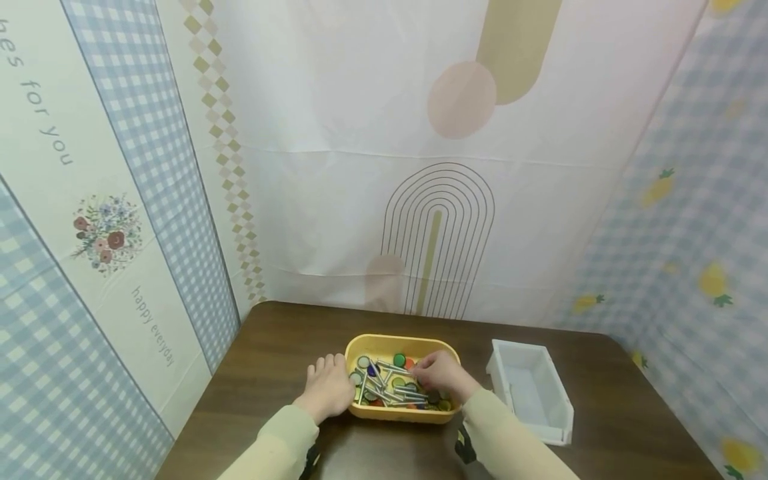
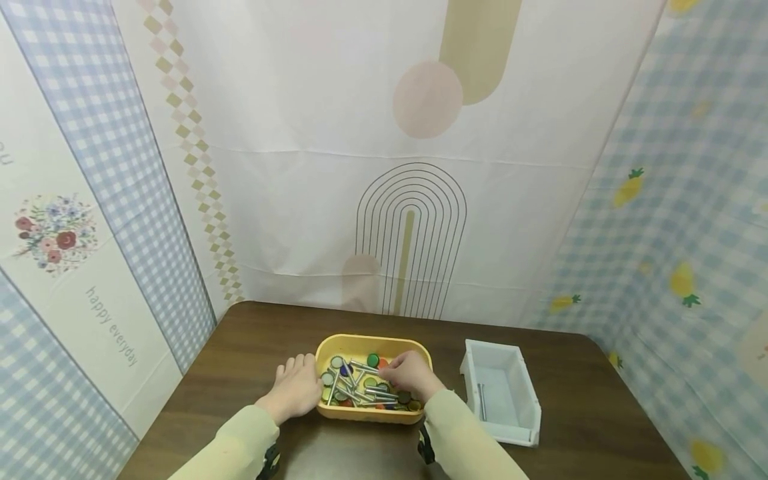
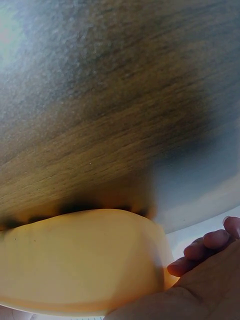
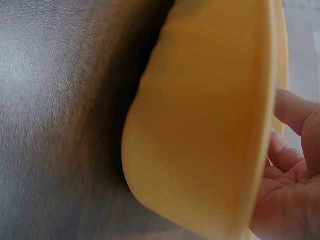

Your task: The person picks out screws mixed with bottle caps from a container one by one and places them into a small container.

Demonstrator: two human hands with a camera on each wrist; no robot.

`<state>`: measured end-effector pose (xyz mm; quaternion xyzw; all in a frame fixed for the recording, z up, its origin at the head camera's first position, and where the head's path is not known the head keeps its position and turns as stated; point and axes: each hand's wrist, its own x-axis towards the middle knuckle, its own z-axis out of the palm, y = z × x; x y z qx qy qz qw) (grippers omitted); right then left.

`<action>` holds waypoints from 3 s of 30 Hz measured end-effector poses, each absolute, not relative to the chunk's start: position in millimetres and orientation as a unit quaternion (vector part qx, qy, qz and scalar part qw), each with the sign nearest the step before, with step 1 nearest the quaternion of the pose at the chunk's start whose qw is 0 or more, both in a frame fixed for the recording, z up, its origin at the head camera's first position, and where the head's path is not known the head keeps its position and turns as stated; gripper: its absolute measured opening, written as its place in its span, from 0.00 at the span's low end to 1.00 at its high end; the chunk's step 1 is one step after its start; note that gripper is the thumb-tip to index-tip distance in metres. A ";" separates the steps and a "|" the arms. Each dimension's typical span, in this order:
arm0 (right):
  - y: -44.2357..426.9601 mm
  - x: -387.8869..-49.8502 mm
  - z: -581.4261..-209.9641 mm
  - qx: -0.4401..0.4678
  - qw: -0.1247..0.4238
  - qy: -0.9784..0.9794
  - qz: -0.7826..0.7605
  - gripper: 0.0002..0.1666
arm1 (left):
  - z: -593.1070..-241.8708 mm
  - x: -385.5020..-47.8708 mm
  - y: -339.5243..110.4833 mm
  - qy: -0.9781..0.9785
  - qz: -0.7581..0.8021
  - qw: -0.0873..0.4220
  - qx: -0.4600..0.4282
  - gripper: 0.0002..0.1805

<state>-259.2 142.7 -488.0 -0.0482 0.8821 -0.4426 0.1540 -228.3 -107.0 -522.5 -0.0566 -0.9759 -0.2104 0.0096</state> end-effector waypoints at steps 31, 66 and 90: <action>121.3 -251.8 -507.9 -0.122 0.065 0.943 -0.304 0.13 | -522.5 -229.1 -106.2 -0.977 -0.205 0.012 -0.054 0.14; 117.7 -253.9 -512.5 -0.112 0.080 0.944 -0.301 0.12 | -522.7 -228.7 -104.7 -0.977 -0.206 0.011 -0.053 0.14; 148.2 -254.5 -483.2 -0.069 0.110 0.875 -0.467 0.13 | -517.8 -223.8 -104.0 -0.975 -0.215 0.025 -0.056 0.11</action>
